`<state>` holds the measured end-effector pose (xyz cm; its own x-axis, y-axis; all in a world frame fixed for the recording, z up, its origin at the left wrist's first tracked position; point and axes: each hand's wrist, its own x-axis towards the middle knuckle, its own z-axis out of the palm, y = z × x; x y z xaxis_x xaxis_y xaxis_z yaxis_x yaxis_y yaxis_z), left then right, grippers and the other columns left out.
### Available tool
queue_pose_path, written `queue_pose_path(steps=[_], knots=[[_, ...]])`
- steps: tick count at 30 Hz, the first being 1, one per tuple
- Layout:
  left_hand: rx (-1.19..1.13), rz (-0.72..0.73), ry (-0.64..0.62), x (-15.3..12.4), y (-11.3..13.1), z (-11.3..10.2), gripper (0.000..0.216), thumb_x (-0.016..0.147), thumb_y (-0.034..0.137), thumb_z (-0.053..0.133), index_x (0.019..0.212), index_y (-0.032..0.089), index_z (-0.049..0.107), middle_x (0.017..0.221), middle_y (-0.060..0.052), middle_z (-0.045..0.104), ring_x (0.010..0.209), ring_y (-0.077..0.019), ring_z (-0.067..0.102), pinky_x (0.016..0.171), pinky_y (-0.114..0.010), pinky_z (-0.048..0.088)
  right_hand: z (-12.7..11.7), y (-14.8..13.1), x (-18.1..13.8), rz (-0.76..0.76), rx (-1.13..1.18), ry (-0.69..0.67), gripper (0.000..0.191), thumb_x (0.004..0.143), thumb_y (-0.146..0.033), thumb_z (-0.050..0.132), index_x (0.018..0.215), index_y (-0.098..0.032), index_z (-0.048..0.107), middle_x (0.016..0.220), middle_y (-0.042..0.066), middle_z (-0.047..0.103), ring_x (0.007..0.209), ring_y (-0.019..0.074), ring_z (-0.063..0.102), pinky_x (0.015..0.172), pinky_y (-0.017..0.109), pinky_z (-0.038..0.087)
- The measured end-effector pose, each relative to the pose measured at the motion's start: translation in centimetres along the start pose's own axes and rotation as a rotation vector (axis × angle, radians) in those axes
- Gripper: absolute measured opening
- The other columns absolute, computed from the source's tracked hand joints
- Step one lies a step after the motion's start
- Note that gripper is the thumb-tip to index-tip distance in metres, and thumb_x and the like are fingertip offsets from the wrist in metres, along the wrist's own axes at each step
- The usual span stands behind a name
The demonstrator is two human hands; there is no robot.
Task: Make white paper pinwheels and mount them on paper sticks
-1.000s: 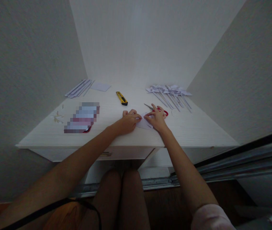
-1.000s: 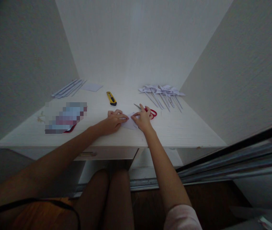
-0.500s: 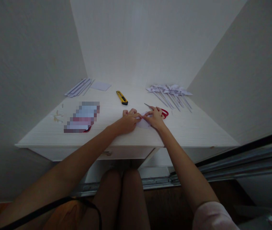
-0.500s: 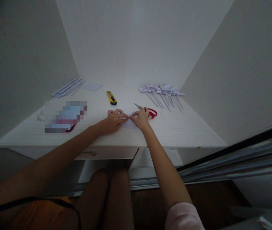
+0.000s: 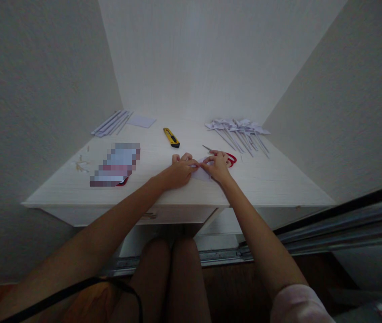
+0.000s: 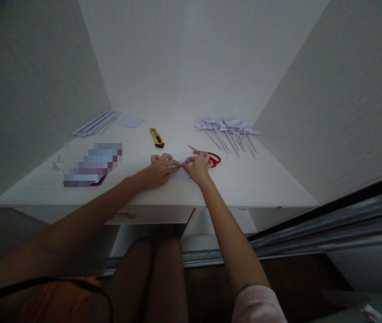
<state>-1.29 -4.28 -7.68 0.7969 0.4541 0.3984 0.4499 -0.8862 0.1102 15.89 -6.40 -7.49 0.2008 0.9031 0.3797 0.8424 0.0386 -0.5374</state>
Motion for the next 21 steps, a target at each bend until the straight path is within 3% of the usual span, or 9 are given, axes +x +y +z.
queue_pose_path(steps=[4, 9, 11, 18, 21], knots=[[-0.015, -0.002, 0.006, 0.1, -0.1, 0.1, 0.04, 0.072, 0.003, 0.04, 0.101, 0.018, 0.063, 0.114, -0.006, 0.062, 0.104, -0.0252, 0.041, 0.073, -0.041, 0.021, -0.3, -0.1, -0.1, 0.004, -0.039, 0.039, 0.009, 0.068, -0.028, 0.066, 0.069, -0.019, 0.068, 0.115, 0.011, 0.054, 0.113, 0.0314, 0.034, 0.09, 0.051, 0.026], [-0.028, -0.017, -0.002, 0.2, 0.0, 0.1, 0.035, 0.073, 0.004, 0.041, 0.095, 0.017, 0.064, 0.114, -0.006, 0.062, 0.104, -0.0252, 0.042, 0.074, -0.042, 0.02, -1.6, 0.1, -0.6, 0.166, -0.093, 0.364, 0.02, 0.077, -0.025, 0.052, 0.075, -0.015, 0.069, 0.11, 0.013, 0.055, 0.108, 0.0296, 0.038, 0.086, 0.047, 0.029], [-0.028, -0.027, 0.0, 0.2, 0.0, 0.1, 0.035, 0.073, 0.004, 0.041, 0.095, 0.017, 0.064, 0.113, -0.006, 0.062, 0.104, -0.0251, 0.042, 0.075, -0.042, 0.02, -1.9, 0.2, -0.9, 0.2, -0.135, 0.415, 0.024, 0.078, -0.026, 0.049, 0.073, -0.014, 0.069, 0.109, 0.015, 0.055, 0.108, 0.0312, 0.037, 0.087, 0.049, 0.028], [-0.037, -0.017, 0.015, 0.1, -0.1, 0.2, 0.038, 0.071, 0.004, 0.04, 0.097, 0.018, 0.065, 0.113, -0.007, 0.062, 0.104, -0.0254, 0.042, 0.076, -0.042, 0.02, -0.9, 0.5, -1.1, 0.121, -0.129, 0.252, 0.018, 0.072, -0.027, 0.058, 0.066, -0.013, 0.067, 0.107, 0.018, 0.054, 0.11, 0.0343, 0.033, 0.092, 0.054, 0.022], [-0.037, -0.009, 0.015, 0.1, -0.1, 0.1, 0.038, 0.072, 0.004, 0.04, 0.097, 0.017, 0.065, 0.113, -0.007, 0.062, 0.104, -0.0254, 0.042, 0.075, -0.042, 0.02, -0.7, 0.9, -0.9, 0.088, -0.068, 0.27, 0.009, 0.067, -0.024, 0.062, 0.064, -0.016, 0.066, 0.104, 0.017, 0.055, 0.108, 0.0348, 0.035, 0.089, 0.056, 0.025]])
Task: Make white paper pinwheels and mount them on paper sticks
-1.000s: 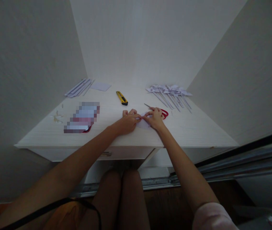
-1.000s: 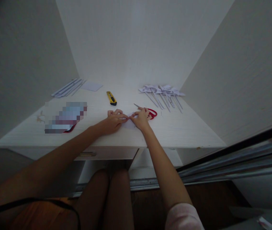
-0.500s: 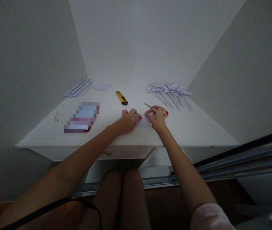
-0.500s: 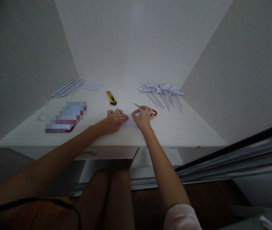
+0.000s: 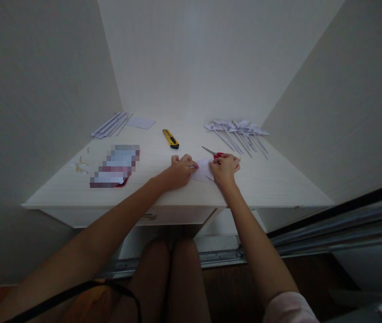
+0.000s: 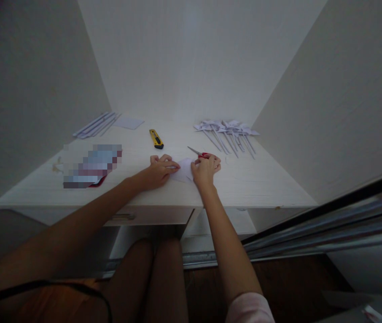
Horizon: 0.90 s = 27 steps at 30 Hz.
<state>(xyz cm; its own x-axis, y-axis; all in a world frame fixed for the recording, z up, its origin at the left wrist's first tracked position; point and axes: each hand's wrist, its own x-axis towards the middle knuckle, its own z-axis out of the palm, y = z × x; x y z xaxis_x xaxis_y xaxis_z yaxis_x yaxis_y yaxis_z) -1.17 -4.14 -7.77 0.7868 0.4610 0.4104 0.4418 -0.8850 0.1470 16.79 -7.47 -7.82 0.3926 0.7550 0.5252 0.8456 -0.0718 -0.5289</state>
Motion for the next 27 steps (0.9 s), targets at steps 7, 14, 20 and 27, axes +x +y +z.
queue_pose_path(steps=[7, 14, 20, 27], knots=[[0.006, 0.001, -0.017, 0.1, 0.1, -0.1, 0.037, 0.071, 0.003, 0.041, 0.096, 0.018, 0.065, 0.114, -0.007, 0.062, 0.104, -0.0255, 0.042, 0.074, -0.041, 0.02, -1.0, 0.2, -0.4, -0.265, 0.218, -0.133, 0.01, 0.074, -0.02, 0.058, 0.077, -0.017, 0.067, 0.082, 0.008, 0.062, 0.08, 0.0208, 0.054, 0.077, 0.038, 0.042], [-0.001, -0.029, -0.038, 0.2, 0.4, -0.5, 0.04, 0.071, 0.003, 0.041, 0.1, 0.018, 0.064, 0.115, -0.006, 0.061, 0.104, -0.025, 0.042, 0.074, -0.041, 0.02, -1.6, -0.3, -0.9, -0.438, 0.258, -0.272, 0.012, 0.078, -0.015, 0.055, 0.078, -0.014, 0.068, 0.077, 0.007, 0.061, 0.072, 0.0164, 0.055, 0.065, 0.029, 0.044], [-0.041, -0.043, -0.027, 0.2, 0.3, -0.4, 0.039, 0.069, 0.002, 0.04, 0.095, 0.018, 0.065, 0.113, -0.007, 0.062, 0.103, -0.025, 0.042, 0.074, -0.04, 0.02, -1.5, 0.1, -0.8, -0.4, 0.28, -0.299, 0.011, 0.076, -0.013, 0.055, 0.078, -0.016, 0.065, 0.078, 0.004, 0.057, 0.067, 0.0137, 0.053, 0.062, 0.028, 0.045], [-0.052, -0.077, -0.049, 0.3, 0.4, -0.6, 0.04, 0.071, 0.001, 0.041, 0.096, 0.02, 0.066, 0.112, -0.006, 0.062, 0.105, -0.026, 0.041, 0.074, -0.042, 0.02, -1.7, 0.2, -0.7, -0.438, 0.256, -0.326, 0.017, 0.078, -0.009, 0.052, 0.08, -0.017, 0.067, 0.082, 0.006, 0.06, 0.078, 0.0166, 0.056, 0.07, 0.031, 0.045]])
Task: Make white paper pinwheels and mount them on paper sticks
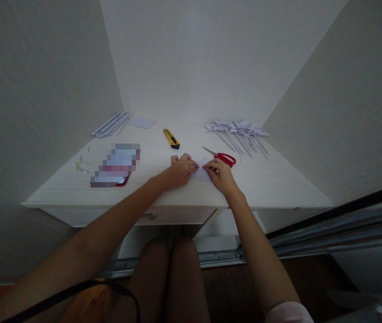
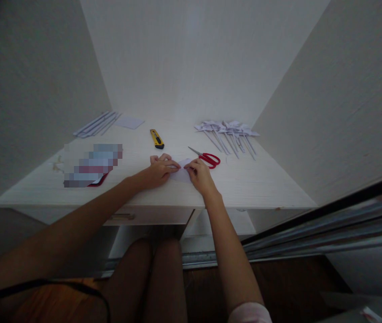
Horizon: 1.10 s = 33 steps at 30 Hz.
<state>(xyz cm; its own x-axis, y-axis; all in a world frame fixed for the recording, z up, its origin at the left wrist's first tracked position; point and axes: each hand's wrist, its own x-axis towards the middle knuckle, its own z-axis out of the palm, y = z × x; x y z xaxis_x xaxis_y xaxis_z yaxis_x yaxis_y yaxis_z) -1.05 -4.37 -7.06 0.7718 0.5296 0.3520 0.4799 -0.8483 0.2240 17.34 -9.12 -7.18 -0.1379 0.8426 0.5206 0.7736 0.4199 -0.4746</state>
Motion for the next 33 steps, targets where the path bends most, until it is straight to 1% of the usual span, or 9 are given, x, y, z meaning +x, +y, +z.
queue_pose_path(steps=[2, 10, 17, 28, 33], knots=[[-0.008, -0.005, -0.009, 0.04, 0.11, -0.14, 0.041, 0.071, 0.001, 0.041, 0.097, 0.02, 0.066, 0.112, -0.006, 0.062, 0.104, -0.0261, 0.041, 0.075, -0.042, 0.021, 0.0, 0.06, 0.01, -0.018, -0.004, -0.01, 0.018, 0.078, -0.01, 0.052, 0.08, -0.018, 0.068, 0.083, 0.006, 0.06, 0.08, 0.0168, 0.056, 0.073, 0.032, 0.045], [0.0, -0.005, 0.0, 0.13, 0.04, 0.06, 0.04, 0.071, 0.003, 0.04, 0.097, 0.02, 0.066, 0.113, -0.006, 0.062, 0.102, -0.0256, 0.041, 0.074, -0.042, 0.02, 0.42, 0.37, 0.11, -0.078, -0.028, -0.028, 0.021, 0.079, -0.009, 0.051, 0.085, -0.018, 0.069, 0.083, 0.006, 0.058, 0.081, 0.017, 0.054, 0.073, 0.031, 0.044], [0.002, 0.029, 0.013, 0.01, -0.01, 0.02, 0.043, 0.07, 0.002, 0.041, 0.097, 0.022, 0.066, 0.111, -0.005, 0.063, 0.101, -0.0257, 0.041, 0.074, -0.041, 0.021, 0.51, 0.61, 0.12, -0.094, -0.006, -0.051, 0.026, 0.079, -0.007, 0.049, 0.088, -0.019, 0.07, 0.083, 0.006, 0.058, 0.083, 0.0173, 0.053, 0.077, 0.034, 0.043], [0.018, 0.011, 0.001, 0.02, 0.08, 0.02, 0.039, 0.071, 0.001, 0.042, 0.097, 0.02, 0.065, 0.114, -0.005, 0.062, 0.103, -0.0252, 0.04, 0.074, -0.041, 0.02, 0.61, 0.75, 0.06, -0.114, -0.006, -0.056, 0.029, 0.078, -0.005, 0.048, 0.091, -0.019, 0.07, 0.084, 0.006, 0.057, 0.083, 0.0182, 0.052, 0.078, 0.035, 0.043], [0.013, 0.04, 0.029, -0.06, -0.21, 0.24, 0.039, 0.072, 0.002, 0.041, 0.096, 0.021, 0.065, 0.113, -0.005, 0.062, 0.102, -0.0247, 0.04, 0.073, -0.041, 0.02, 0.56, 0.79, 0.11, -0.119, 0.003, -0.066, 0.03, 0.078, -0.004, 0.047, 0.091, -0.017, 0.07, 0.084, 0.007, 0.057, 0.083, 0.0183, 0.052, 0.077, 0.034, 0.043]])
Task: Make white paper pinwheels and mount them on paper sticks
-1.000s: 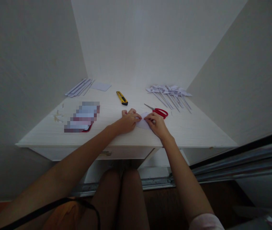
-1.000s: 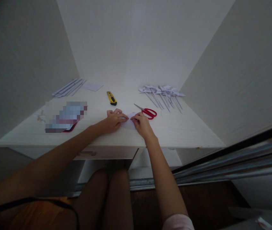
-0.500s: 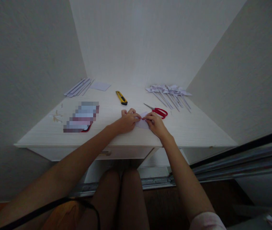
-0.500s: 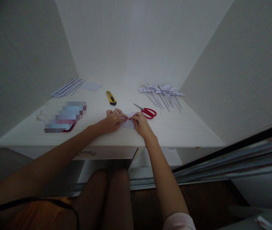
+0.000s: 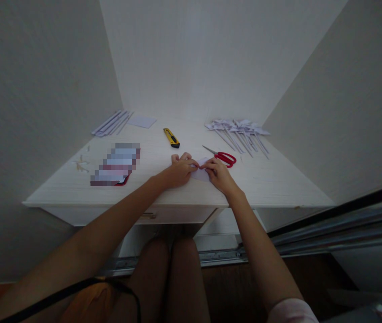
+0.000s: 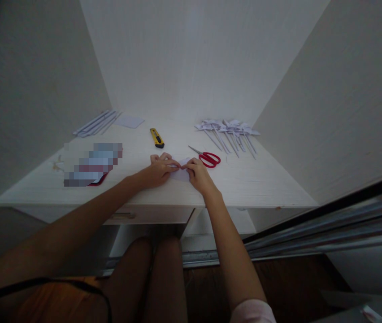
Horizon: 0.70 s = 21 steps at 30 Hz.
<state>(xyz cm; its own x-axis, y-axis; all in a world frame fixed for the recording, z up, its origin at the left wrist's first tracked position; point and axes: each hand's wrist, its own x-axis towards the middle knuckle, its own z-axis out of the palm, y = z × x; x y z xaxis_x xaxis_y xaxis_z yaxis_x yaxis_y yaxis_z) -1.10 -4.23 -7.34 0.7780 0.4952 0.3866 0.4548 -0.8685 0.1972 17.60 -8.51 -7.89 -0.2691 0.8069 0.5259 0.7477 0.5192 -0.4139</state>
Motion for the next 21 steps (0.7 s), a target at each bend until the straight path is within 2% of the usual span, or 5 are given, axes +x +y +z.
queue_pose_path(steps=[7, 12, 15, 19, 21], knots=[[0.021, -0.003, -0.016, 0.0, -0.1, 0.1, 0.04, 0.071, 0.002, 0.041, 0.098, 0.019, 0.065, 0.113, -0.005, 0.062, 0.103, -0.0251, 0.04, 0.073, -0.04, 0.02, 0.0, -0.2, 0.0, 0.019, -0.065, -0.025, 0.029, 0.079, -0.008, 0.044, 0.092, -0.016, 0.069, 0.089, 0.009, 0.055, 0.087, 0.0194, 0.048, 0.081, 0.036, 0.04], [0.016, 0.002, -0.004, -0.1, -0.1, 0.2, 0.041, 0.071, 0.002, 0.039, 0.1, 0.018, 0.063, 0.113, -0.006, 0.062, 0.103, -0.0246, 0.041, 0.074, -0.04, 0.022, -0.5, -1.4, 0.1, 0.2, -0.207, -0.076, 0.036, 0.078, -0.009, 0.041, 0.093, -0.024, 0.07, 0.108, 0.009, 0.05, 0.101, 0.0252, 0.038, 0.081, 0.043, 0.034], [-0.012, -0.006, -0.005, -0.1, 0.1, -0.1, 0.045, 0.07, 0.001, 0.037, 0.105, 0.018, 0.061, 0.116, -0.006, 0.06, 0.105, -0.0241, 0.042, 0.076, -0.04, 0.024, -0.8, -2.0, 0.3, 0.239, -0.23, -0.098, 0.035, 0.08, -0.014, 0.04, 0.091, -0.026, 0.071, 0.112, 0.008, 0.048, 0.104, 0.0266, 0.036, 0.08, 0.044, 0.031], [-0.065, -0.111, 0.039, -0.4, 0.3, -1.1, 0.055, 0.075, 0.007, 0.036, 0.129, 0.015, 0.041, 0.13, -0.011, 0.048, 0.112, -0.0249, 0.04, 0.08, -0.039, 0.03, -0.9, -2.2, 0.3, 0.234, -0.228, -0.104, 0.034, 0.08, -0.014, 0.039, 0.09, -0.025, 0.07, 0.115, 0.007, 0.047, 0.106, 0.0252, 0.035, 0.08, 0.042, 0.03], [-0.048, -0.208, 0.032, -0.9, 0.5, -1.6, 0.056, 0.078, 0.012, 0.036, 0.135, 0.012, 0.032, 0.127, -0.013, 0.047, 0.11, -0.0263, 0.041, 0.082, -0.041, 0.032, -0.8, -2.1, 0.3, 0.232, -0.224, -0.106, 0.034, 0.08, -0.014, 0.039, 0.088, -0.025, 0.07, 0.117, 0.007, 0.047, 0.107, 0.0253, 0.034, 0.08, 0.042, 0.03]])
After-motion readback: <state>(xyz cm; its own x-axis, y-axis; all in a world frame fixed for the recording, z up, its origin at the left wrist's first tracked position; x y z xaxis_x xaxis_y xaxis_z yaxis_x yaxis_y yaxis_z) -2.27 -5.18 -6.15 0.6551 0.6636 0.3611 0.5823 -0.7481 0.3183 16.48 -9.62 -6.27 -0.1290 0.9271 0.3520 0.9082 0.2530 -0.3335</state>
